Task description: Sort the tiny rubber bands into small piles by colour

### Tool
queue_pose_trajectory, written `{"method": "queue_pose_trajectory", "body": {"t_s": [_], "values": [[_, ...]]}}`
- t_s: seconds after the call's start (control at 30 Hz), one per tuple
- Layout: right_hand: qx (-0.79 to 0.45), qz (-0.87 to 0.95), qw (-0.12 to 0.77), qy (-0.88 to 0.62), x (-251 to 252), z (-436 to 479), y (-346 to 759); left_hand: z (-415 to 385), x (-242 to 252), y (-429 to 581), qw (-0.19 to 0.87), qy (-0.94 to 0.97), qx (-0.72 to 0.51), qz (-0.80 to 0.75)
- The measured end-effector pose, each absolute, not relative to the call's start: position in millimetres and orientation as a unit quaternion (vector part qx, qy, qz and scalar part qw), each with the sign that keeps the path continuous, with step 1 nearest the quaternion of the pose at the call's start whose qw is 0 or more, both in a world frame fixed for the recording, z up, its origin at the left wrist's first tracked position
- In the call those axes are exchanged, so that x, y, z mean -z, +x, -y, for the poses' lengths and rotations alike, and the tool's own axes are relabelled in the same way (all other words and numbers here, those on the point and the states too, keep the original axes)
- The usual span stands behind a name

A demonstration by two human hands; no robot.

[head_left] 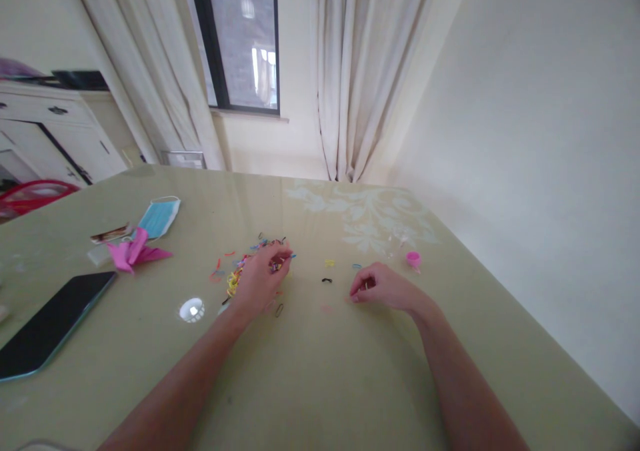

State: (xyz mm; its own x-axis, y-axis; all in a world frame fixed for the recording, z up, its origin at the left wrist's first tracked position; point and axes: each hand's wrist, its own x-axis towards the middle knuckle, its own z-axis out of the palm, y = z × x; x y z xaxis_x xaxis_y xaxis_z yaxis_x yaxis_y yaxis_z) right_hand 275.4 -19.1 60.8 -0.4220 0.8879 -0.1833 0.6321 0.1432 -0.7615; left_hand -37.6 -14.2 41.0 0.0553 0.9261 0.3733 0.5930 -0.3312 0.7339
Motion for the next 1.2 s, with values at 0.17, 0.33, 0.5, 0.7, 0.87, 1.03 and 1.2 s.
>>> {"method": "queue_pose_trajectory", "body": {"t_s": [0.17,0.33,0.5,0.7,0.87,1.03,1.2], "values": [[-0.357,0.736,0.157,-0.554,-61.2,17.0,282.0,15.3,-43.7,-34.0,0.263,0.695,-0.447,-0.498],[-0.291,0.738,0.136,-0.593,-61.6,15.6,289.4,16.2,-43.5,-30.7,0.320,0.675,-0.460,-0.480],[-0.264,0.742,0.119,-0.605,-64.2,15.3,292.3,17.4,-43.2,-30.3,0.341,0.680,-0.461,-0.457],[-0.254,0.756,0.282,-0.534,-66.2,21.8,259.6,21.6,-38.9,-25.7,0.311,0.713,-0.476,-0.410],[-0.407,0.685,0.387,-0.465,-57.7,36.3,215.0,29.4,-35.7,-16.7,0.271,0.752,-0.477,-0.365],[-0.465,0.662,0.404,-0.427,-51.2,40.5,204.2,31.9,-33.7,-13.5,0.256,0.758,-0.474,-0.369],[-0.479,0.641,0.426,-0.422,-49.1,38.8,204.7,32.8,-35.1,-13.2,0.260,0.749,-0.474,-0.383]]}}
